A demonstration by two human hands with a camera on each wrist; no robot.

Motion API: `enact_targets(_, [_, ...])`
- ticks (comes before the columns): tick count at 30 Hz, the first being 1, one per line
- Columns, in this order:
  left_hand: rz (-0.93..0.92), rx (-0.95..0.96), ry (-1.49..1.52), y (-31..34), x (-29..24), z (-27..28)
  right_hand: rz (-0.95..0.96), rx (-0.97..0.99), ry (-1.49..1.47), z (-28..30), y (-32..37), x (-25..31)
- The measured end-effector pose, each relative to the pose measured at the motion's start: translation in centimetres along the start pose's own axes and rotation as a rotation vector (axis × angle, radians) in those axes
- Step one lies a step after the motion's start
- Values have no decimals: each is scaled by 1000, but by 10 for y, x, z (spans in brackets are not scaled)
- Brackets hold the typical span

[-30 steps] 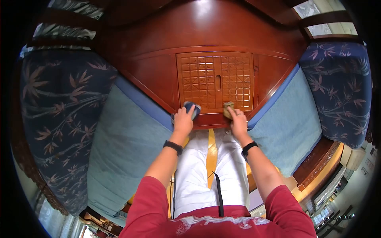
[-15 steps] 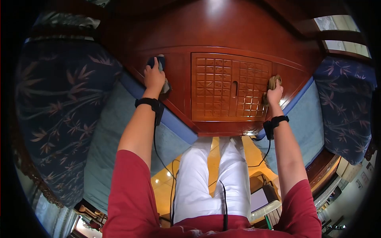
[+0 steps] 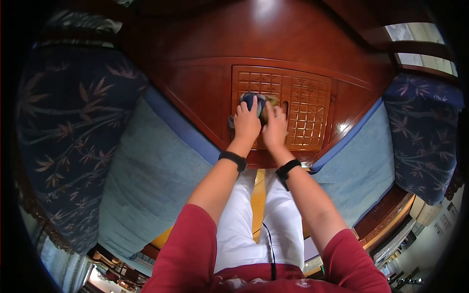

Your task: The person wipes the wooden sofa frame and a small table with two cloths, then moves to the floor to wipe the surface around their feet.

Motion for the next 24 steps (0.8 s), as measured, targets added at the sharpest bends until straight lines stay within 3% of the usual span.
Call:
enact_targets(3, [-34, 68, -16, 4, 3, 9, 70, 115, 39, 1, 14, 3])
enact_targets(4, [-93, 63, -64, 3, 7, 14, 184, 134, 83, 3, 11, -1])
enact_targets(5, [-149, 55, -70, 1, 14, 19, 179, 131, 91, 11, 3, -13])
enact_targets(7, [-211, 37, -157, -8, 33, 31, 480, 272, 254, 24, -9, -23])
enact_targets(9, [-154, -11, -215, -24, 67, 44, 559, 226, 364, 47, -32, -53])
enact_targets(11, [68, -2, -254, -43, 108, 62, 578, 109, 417, 69, -60, -96])
enact_targets(13, [229, 43, -280, -57, 144, 72, 381, -31, 415, 101, -91, -142])
enact_targets(16, [266, 20, -338, -67, 163, 69, -274, -150, 383, 126, -110, -244])
enact_targets(17, [317, -14, -330, -66, 165, 62, -415, -189, 345, 123, -113, -280])
enact_targets(19, [363, -47, -323, -66, 158, 56, -538, -241, 282, 123, -114, -284])
enact_targets(21, [556, -95, -195, -62, 146, 47, -499, -281, 267, 113, -121, -262])
enact_targets(24, [420, -105, -123, -60, 90, 28, -321, -245, 127, 94, -132, -189])
Point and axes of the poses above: each hand's wrist, its own y-axis away from the middle knuckle, its own z-axis out of the back of the hand, x = y × z, the point moved 7 cm from there along -y, towards the middle knuckle, and after that the axes turned 9 degrees about -x, right-handed, at the moved point
